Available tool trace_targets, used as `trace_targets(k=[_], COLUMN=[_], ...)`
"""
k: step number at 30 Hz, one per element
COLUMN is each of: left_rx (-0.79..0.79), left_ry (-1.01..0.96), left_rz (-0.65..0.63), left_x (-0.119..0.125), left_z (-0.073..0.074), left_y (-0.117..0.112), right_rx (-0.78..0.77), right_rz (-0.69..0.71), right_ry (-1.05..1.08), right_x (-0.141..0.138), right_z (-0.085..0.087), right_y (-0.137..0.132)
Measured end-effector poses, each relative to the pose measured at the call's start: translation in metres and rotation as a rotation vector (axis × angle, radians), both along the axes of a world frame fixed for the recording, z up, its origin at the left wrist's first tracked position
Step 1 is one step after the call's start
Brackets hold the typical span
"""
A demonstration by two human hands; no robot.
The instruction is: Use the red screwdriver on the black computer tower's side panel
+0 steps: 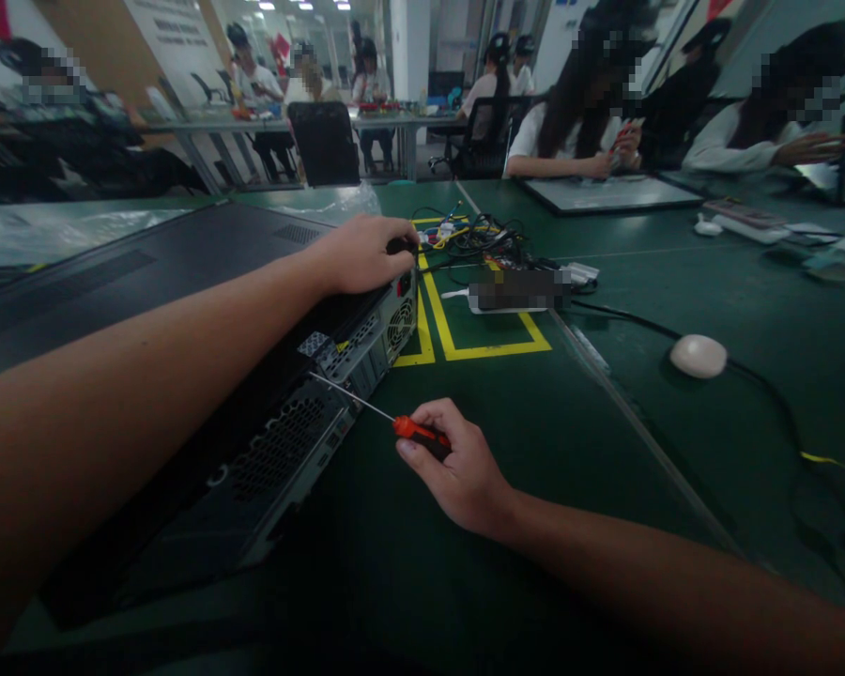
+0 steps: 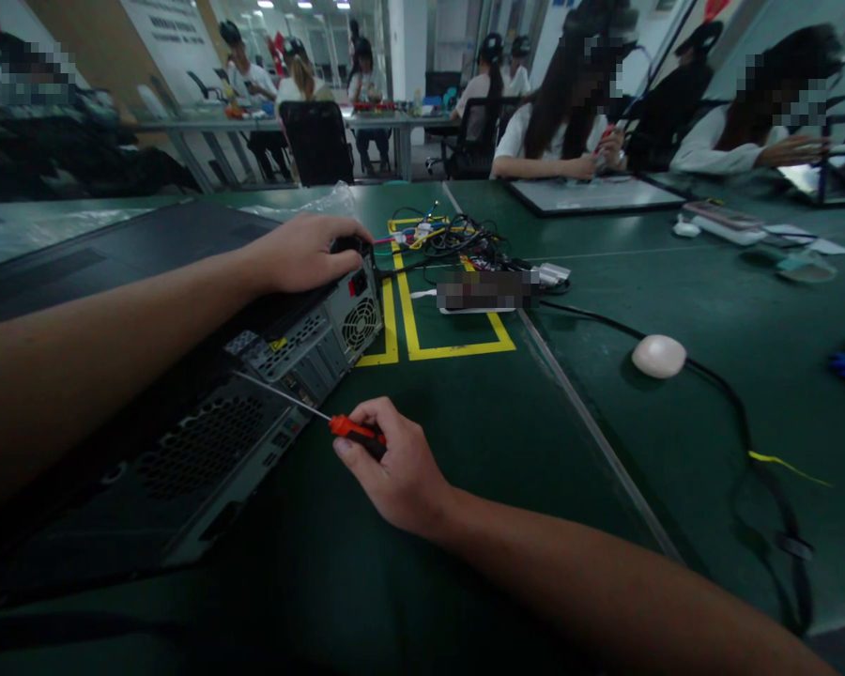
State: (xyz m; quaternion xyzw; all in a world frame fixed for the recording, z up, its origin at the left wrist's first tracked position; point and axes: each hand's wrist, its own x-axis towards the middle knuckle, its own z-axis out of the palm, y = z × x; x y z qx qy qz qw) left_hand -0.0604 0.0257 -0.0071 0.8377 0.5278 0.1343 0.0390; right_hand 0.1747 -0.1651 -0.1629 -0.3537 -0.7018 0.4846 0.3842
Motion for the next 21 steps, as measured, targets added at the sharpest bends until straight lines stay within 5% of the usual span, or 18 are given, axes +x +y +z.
trace_targets(k=[21], left_rx=[0.005], left_ry=[0.004], left_rz=[0.01], left_x=[-0.0003], left_z=[0.0011], left_y=[-0.0015], right_rx=[-0.016], right_rz=[0.0], right_ry=[-0.008], right_x=[0.0016], right_z=[0.0021], right_y=[-0.0005])
